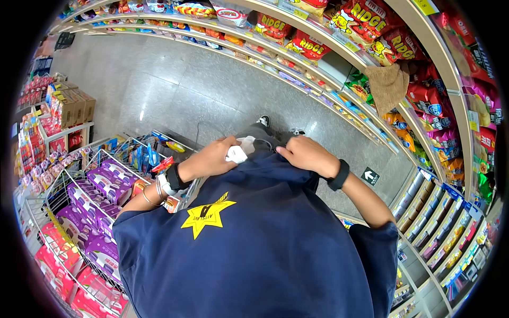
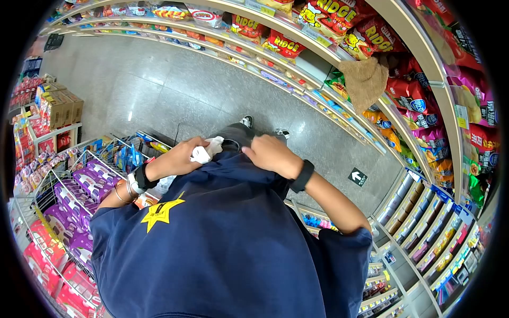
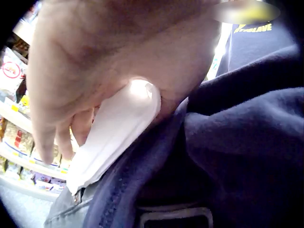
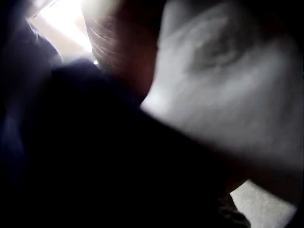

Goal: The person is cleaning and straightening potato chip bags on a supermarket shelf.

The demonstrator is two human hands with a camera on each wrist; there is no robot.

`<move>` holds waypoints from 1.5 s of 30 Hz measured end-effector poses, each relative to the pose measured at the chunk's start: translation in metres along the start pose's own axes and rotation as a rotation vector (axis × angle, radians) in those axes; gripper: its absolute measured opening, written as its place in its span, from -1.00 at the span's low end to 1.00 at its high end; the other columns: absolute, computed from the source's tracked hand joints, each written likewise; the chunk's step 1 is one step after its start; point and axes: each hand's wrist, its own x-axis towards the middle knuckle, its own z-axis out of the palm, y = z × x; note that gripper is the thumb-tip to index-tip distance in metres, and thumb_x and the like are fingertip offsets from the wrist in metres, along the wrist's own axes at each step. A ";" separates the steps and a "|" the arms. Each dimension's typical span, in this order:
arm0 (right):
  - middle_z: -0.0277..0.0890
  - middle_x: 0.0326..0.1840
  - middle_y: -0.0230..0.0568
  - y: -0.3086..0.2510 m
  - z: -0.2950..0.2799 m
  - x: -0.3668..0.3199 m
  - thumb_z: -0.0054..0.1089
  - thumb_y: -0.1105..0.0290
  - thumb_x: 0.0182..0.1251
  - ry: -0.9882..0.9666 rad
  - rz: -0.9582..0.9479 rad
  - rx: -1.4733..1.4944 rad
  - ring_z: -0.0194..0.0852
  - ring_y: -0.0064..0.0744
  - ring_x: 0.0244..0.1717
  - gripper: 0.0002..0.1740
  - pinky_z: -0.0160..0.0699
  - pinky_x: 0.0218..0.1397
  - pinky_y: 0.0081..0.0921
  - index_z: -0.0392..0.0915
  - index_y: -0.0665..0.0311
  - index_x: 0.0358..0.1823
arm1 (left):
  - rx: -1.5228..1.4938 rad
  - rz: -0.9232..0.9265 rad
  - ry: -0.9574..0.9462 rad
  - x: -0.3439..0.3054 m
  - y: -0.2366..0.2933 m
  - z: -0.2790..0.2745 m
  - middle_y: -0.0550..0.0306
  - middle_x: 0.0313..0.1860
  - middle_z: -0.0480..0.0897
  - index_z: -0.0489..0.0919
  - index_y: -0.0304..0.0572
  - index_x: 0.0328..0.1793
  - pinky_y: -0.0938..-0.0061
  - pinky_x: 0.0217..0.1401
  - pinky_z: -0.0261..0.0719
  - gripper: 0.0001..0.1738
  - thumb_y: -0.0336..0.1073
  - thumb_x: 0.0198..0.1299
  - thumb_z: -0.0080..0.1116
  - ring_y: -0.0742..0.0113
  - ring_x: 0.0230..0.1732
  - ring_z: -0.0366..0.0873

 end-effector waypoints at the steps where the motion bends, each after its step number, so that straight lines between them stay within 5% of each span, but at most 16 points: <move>1: 0.53 -0.54 0.04 -0.004 0.003 0.005 -0.01 0.04 0.43 0.151 0.003 -0.140 0.56 -0.02 -0.46 -0.45 0.49 -0.31 -0.16 0.56 0.42 -0.50 | 0.030 0.055 0.009 0.003 -0.004 0.002 -0.25 -0.05 0.63 0.43 -0.30 0.06 0.26 0.04 0.53 -0.61 -0.43 0.08 0.20 -0.14 0.02 0.61; 2: 0.57 -0.46 0.09 -0.008 0.004 0.009 0.03 0.07 0.40 0.268 0.026 -0.206 0.57 0.17 -0.30 -0.51 0.50 -0.21 -0.02 0.54 0.40 -0.49 | -0.037 0.050 -0.005 0.007 -0.006 0.005 -0.23 -0.03 0.63 0.44 -0.31 0.09 0.27 0.06 0.53 -0.58 -0.44 0.07 0.20 -0.10 0.04 0.61; 6: 0.47 -0.11 0.05 0.001 0.016 0.042 0.23 0.14 0.22 0.143 -0.125 -0.210 0.51 0.04 -0.03 -0.59 0.50 -0.04 -0.15 0.49 0.39 -0.17 | -0.157 0.046 0.031 0.019 -0.008 0.017 -0.19 -0.04 0.63 0.52 -0.28 0.09 0.27 0.07 0.53 -0.57 -0.44 0.03 0.21 -0.10 0.02 0.60; 8: 0.51 -0.09 0.13 0.009 0.030 0.058 0.25 0.26 0.15 0.158 -0.141 -0.218 0.57 0.06 -0.08 -0.63 0.55 -0.08 -0.14 0.51 0.41 -0.14 | -0.179 0.033 0.147 0.019 0.001 0.023 -0.19 -0.07 0.64 0.59 -0.30 -0.03 0.24 0.06 0.53 -0.69 -0.50 0.04 0.17 -0.13 0.01 0.60; 12: 0.63 -0.22 0.06 0.023 0.047 0.079 0.24 0.35 0.04 0.188 -0.145 -0.186 0.64 0.06 -0.14 -0.71 0.59 -0.11 -0.15 0.60 0.40 -0.24 | -0.112 0.033 0.357 0.019 0.001 0.019 -0.19 0.13 0.57 0.50 -0.24 0.10 0.30 0.21 0.48 -0.54 -0.67 0.01 0.07 -0.12 0.21 0.51; 15: 0.66 -0.25 0.04 0.022 0.044 0.076 0.24 0.34 0.01 0.108 -0.041 -0.176 0.66 0.03 -0.15 -0.75 0.60 -0.10 -0.16 0.66 0.35 -0.31 | 0.036 0.238 0.269 0.013 0.011 0.025 -0.24 0.16 0.53 0.48 -0.15 0.18 0.26 0.16 0.51 -0.48 -0.62 0.02 0.10 -0.16 0.14 0.53; 19: 0.66 -0.19 0.07 0.016 0.041 0.072 0.26 0.35 -0.02 0.023 0.159 -0.201 0.66 0.02 -0.12 -0.75 0.60 -0.08 -0.18 0.70 0.31 -0.30 | -0.139 0.341 -0.138 0.013 0.005 0.015 -0.16 0.24 0.49 0.46 -0.17 0.24 0.20 0.29 0.41 -0.44 -0.59 0.02 0.09 -0.16 0.27 0.43; 23: 0.64 -0.30 0.11 0.028 0.035 0.071 0.26 0.27 -0.02 -0.024 0.122 -0.164 0.63 0.11 -0.13 -0.70 0.59 -0.08 -0.12 0.65 0.37 -0.33 | -0.133 0.286 -0.305 0.031 0.007 0.005 -0.18 0.15 0.51 0.48 -0.33 0.10 0.21 0.27 0.41 -0.55 -0.52 -0.01 0.12 -0.14 0.20 0.46; 27: 0.65 -0.33 0.05 0.042 0.044 0.076 0.13 0.47 0.07 0.074 0.024 -0.219 0.66 0.04 -0.19 -0.85 0.58 -0.23 -0.11 0.67 0.33 -0.40 | -0.095 0.232 -0.263 0.052 0.000 0.017 -0.21 0.20 0.52 0.50 -0.40 0.08 0.24 0.24 0.43 -0.57 -0.50 0.01 0.03 -0.07 0.16 0.52; 31: 0.62 -0.38 0.06 0.035 0.063 0.064 0.12 0.40 0.08 0.465 -0.100 -0.202 0.67 0.03 -0.31 -0.85 0.57 -0.36 -0.13 0.65 0.28 -0.49 | -0.076 0.016 -0.344 0.054 0.021 0.005 -0.29 -0.02 0.62 0.46 -0.39 0.20 0.25 0.18 0.47 -0.53 -0.32 0.16 -0.05 -0.13 0.03 0.59; 34: 0.62 -0.37 0.06 0.036 0.065 0.072 0.15 0.33 0.05 0.477 -0.004 -0.186 0.65 0.09 -0.28 -0.83 0.59 -0.30 -0.11 0.66 0.22 -0.42 | 0.053 -0.103 -0.418 0.064 0.030 -0.001 -0.31 -0.11 0.64 0.44 -0.34 0.22 0.21 0.08 0.49 -0.52 -0.20 0.28 -0.17 -0.16 -0.06 0.61; 42: 0.64 -0.36 0.02 0.043 0.067 0.076 0.20 0.33 0.06 0.494 0.105 -0.105 0.64 0.07 -0.32 -0.83 0.61 -0.30 -0.10 0.72 0.09 -0.33 | 0.231 -0.077 -0.580 0.102 0.033 0.030 -0.31 -0.16 0.63 0.50 -0.32 0.03 0.15 -0.06 0.51 -0.69 -0.37 0.18 -0.04 -0.15 -0.12 0.62; 45: 0.63 -0.41 -0.01 0.041 0.070 0.073 0.19 0.32 0.07 0.545 0.121 -0.099 0.64 0.05 -0.37 -0.85 0.60 -0.35 -0.12 0.73 0.07 -0.37 | 0.137 0.227 -0.457 0.110 0.005 0.052 -0.28 -0.17 0.64 0.57 -0.33 -0.07 0.16 -0.12 0.52 -0.70 -0.32 0.11 0.08 -0.14 -0.14 0.63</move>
